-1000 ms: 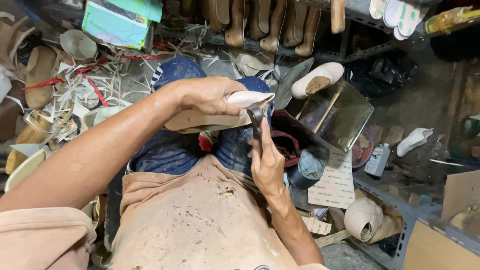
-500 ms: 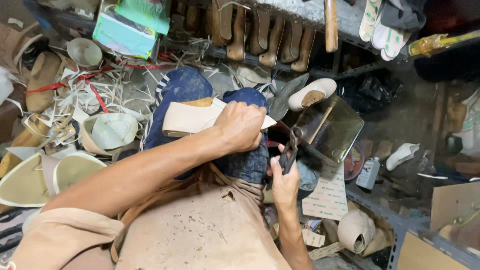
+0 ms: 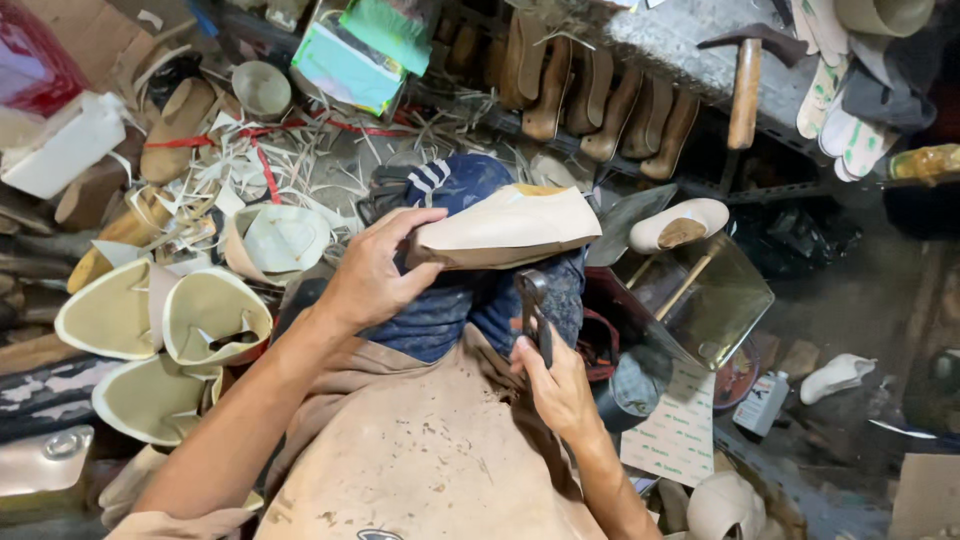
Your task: The person is repairing a shoe by using a hammer to tap the sole and edges. They hold the shoe on their lap, turn it over, and repeatedly strike different areas to secure the sole.
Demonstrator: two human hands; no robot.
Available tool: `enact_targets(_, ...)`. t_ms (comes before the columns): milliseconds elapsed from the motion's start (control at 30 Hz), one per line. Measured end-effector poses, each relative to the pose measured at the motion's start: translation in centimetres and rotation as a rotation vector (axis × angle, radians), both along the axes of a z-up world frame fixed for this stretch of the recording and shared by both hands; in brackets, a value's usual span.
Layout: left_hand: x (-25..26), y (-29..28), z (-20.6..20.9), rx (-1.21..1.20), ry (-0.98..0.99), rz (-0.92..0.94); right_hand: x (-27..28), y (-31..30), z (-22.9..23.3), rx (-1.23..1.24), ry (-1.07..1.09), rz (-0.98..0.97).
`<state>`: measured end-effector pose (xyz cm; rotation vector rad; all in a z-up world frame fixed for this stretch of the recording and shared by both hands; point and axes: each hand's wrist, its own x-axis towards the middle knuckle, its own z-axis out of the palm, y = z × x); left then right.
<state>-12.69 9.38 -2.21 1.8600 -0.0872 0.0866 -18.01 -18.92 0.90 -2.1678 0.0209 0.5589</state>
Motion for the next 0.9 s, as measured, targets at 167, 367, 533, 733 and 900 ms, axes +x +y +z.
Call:
enact_targets(167, 2.4, -0.7, 1.4, 0.114, -0.301, -0.068, 1.2, 1.2, 1.5, 0.051, -0.038, 0.13)
enact_targets(367, 2.8, -1.9, 1.0, 0.162, -0.416, -0.02, 1.1, 1.8, 2.2, 0.037, -0.02, 0.219)
enact_targets(533, 1.1, -1.3, 1.4, 0.006, -0.274, -0.03, 1.1, 2.4, 2.9, 0.049, -0.002, 0.223)
enact_targets(733, -0.6, -2.1, -0.1, -0.178, -0.069, 0.062, 1.8, 2.7, 4.7, -0.009, 0.008, 0.238)
enact_targets(900, -1.7, -2.0, 0.2, -0.036, -0.332, -0.121, 1.8, 3.9, 8.1, -0.268, 0.164, 0.304)
